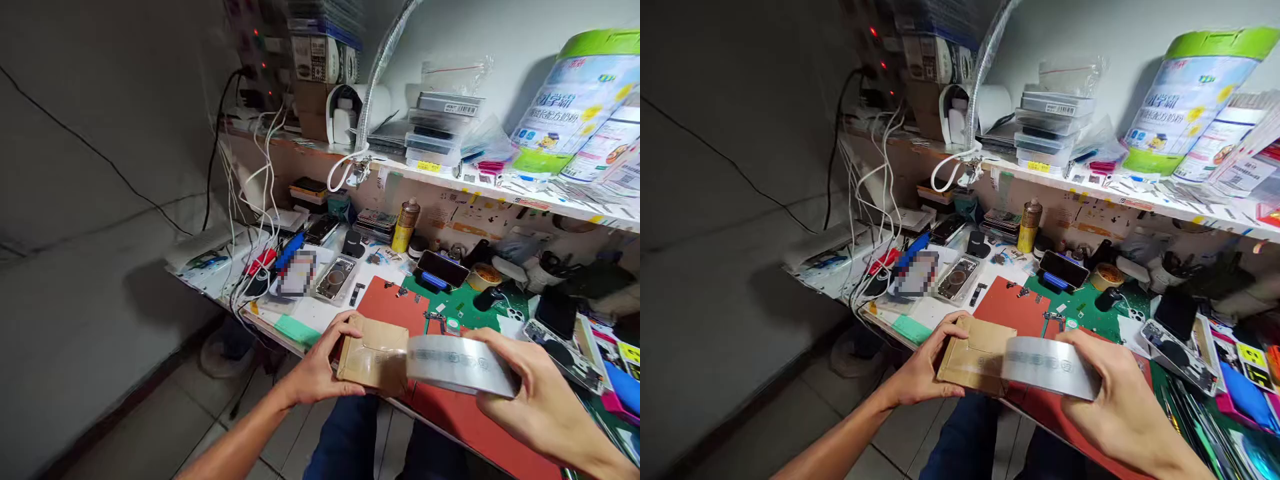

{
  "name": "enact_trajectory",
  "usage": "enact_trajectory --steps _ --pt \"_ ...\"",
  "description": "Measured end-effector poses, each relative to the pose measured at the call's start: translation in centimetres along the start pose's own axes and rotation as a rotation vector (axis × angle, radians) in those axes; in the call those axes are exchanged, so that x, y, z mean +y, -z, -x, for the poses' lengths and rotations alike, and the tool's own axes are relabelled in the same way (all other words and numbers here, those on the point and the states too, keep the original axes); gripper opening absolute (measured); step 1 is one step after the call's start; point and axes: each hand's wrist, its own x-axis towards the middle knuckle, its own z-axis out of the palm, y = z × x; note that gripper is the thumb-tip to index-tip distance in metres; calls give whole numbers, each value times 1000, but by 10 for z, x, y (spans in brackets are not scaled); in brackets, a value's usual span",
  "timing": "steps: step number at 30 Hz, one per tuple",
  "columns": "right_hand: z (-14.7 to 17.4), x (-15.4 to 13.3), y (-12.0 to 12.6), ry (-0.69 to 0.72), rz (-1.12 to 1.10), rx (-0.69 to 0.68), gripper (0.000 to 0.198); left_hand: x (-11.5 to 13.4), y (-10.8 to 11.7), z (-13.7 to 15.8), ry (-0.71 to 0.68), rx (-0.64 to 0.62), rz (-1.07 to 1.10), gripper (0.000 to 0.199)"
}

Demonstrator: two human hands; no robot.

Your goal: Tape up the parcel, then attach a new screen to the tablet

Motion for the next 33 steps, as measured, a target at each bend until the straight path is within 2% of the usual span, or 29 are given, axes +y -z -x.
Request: enact_trajectory --steps 4,9,13,21,23,25,27,28,29,31,32,33 --pt "20 32 -13 -103 -14 -54 46 -4 -2 1 -5 -9 26 77" --pt "29 58 -34 -80 -34 -16 46 -10 -1 0 -30 9 36 77" --pt "31 68 -51 -110 -83 28 45 -10 -1 0 -31 17 60 76" --pt "36 77 -88 -271 -260 -1 36 -19 1 2 -12 27 59 77" --pt "36 75 -96 -293 -285 3 36 -6 8 4 13 -3 -16 76" --pt "34 72 -102 -296 -280 29 38 19 14 2 49 -60 -213 82" --pt "31 69 -104 -282 -283 55 37 50 12 -5 53 -125 -533 105" --pt "30 67 -105 -269 -295 66 36 65 6 -11 17 -144 -691 118" --pt "29 66 -105 -255 -312 76 36 77 -2 -20 -24 -215 -799 125" --pt "28 64 -106 -237 -348 92 37 92 -21 -40 -83 -369 -900 132" --pt "29 64 -106 -237 -365 94 37 96 -30 -50 -84 -414 -929 128" --pt "30 64 -106 -244 -378 87 37 97 -37 -58 -74 -440 -934 113"
